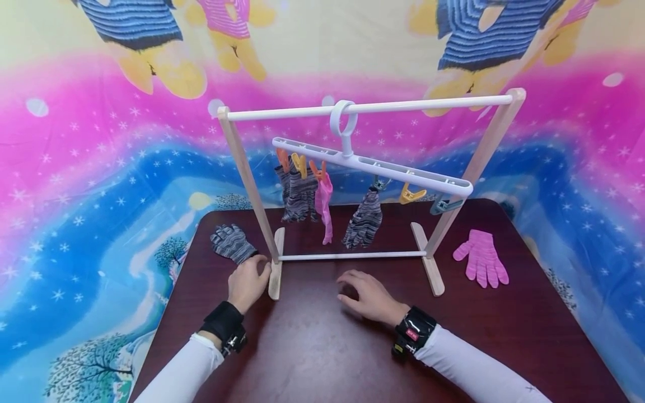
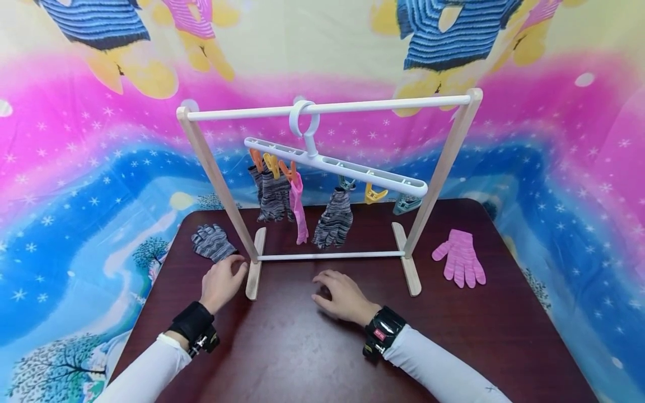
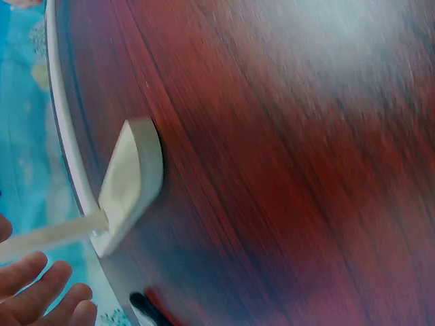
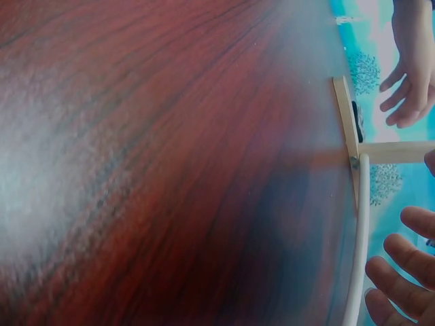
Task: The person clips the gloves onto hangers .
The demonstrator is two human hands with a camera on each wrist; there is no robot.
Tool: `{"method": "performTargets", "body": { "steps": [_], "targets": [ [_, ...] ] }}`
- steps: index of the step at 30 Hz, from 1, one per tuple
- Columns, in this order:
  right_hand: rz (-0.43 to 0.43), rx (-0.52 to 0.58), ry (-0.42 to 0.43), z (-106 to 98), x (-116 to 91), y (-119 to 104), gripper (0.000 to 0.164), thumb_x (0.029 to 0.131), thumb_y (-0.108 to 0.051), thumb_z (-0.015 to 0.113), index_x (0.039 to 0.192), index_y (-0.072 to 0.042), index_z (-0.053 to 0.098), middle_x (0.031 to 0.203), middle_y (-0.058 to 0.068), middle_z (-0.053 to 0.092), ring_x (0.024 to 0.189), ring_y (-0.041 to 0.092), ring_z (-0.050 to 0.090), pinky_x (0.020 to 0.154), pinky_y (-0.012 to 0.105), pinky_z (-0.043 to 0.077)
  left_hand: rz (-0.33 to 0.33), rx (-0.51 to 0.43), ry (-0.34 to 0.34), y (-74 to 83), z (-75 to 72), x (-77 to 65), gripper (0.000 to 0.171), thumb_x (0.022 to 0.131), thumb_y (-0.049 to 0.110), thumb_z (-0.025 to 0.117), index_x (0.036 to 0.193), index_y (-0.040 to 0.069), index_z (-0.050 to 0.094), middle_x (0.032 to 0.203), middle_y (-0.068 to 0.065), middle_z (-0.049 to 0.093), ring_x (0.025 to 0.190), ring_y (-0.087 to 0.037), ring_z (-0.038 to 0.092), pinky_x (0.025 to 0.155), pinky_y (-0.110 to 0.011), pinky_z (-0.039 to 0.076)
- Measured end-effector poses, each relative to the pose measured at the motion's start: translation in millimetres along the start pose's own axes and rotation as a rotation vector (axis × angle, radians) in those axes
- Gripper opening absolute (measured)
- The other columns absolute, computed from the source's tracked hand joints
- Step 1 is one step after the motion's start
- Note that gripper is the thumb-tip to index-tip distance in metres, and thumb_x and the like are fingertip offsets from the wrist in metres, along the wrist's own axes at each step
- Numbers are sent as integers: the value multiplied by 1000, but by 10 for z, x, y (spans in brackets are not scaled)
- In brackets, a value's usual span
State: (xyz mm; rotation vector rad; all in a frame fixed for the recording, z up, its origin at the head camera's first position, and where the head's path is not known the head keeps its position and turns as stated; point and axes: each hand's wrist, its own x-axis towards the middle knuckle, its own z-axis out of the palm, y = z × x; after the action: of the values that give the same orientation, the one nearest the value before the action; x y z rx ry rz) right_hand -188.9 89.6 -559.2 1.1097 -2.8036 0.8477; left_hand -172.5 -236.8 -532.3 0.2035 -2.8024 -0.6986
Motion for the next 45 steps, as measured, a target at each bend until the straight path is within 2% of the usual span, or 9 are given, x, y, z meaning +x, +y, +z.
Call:
{"method": "performTargets", "body": {
  "steps": [3,10,17,24,30,39,45],
  "targets": [
    [9,-16,-15,29,-4,-22,40,94,-37,69,126,-13,68,128,6,67,119,23,64,102,44,51,-11,17,-4,-92,0,41,33,96,30,61,121,10,71,114,-14,75,93,-34,72,73,-54,55],
    [-8,-44,-59,85,15,-88,43,95,-39,67,128,-13,67,130,6,65,122,22,62,103,45,49,-46,50,-44,-299,-14,110,44,97,27,59,135,5,61,132,-21,65,117,-39,65,92,-57,52],
    [-32,-62,-91,192,68,-152,43,95,-39,66,129,-12,66,129,5,65,121,20,61,103,44,49,-84,101,-48,-444,-11,185,46,96,25,60,134,-1,60,130,-26,63,115,-43,64,92,-58,52],
    [-56,-52,-101,247,134,-231,41,96,-37,66,129,-12,66,127,3,65,119,18,62,103,42,49,-68,140,-71,-515,23,301,49,96,25,61,136,-3,57,132,-28,61,118,-44,61,91,-60,53],
    [-77,-46,-120,279,204,-283,42,96,-37,66,130,-11,65,127,3,65,119,18,62,104,42,49,-83,150,-100,-559,17,367,53,96,24,61,141,-3,52,139,-29,55,123,-46,58,94,-62,51],
    [-75,-47,-124,313,258,-306,40,97,-38,65,129,-14,66,128,2,65,122,17,60,103,42,49,-103,192,-183,-604,22,486,56,97,23,58,145,-4,47,144,-31,50,127,-48,54,98,-63,49],
    [-79,-57,-138,305,315,-334,43,98,-39,63,132,-13,65,132,3,64,125,18,59,105,43,47,-90,254,-217,-599,55,544,57,97,25,60,141,-8,49,138,-33,54,123,-49,56,94,-63,51]
  ]
}}
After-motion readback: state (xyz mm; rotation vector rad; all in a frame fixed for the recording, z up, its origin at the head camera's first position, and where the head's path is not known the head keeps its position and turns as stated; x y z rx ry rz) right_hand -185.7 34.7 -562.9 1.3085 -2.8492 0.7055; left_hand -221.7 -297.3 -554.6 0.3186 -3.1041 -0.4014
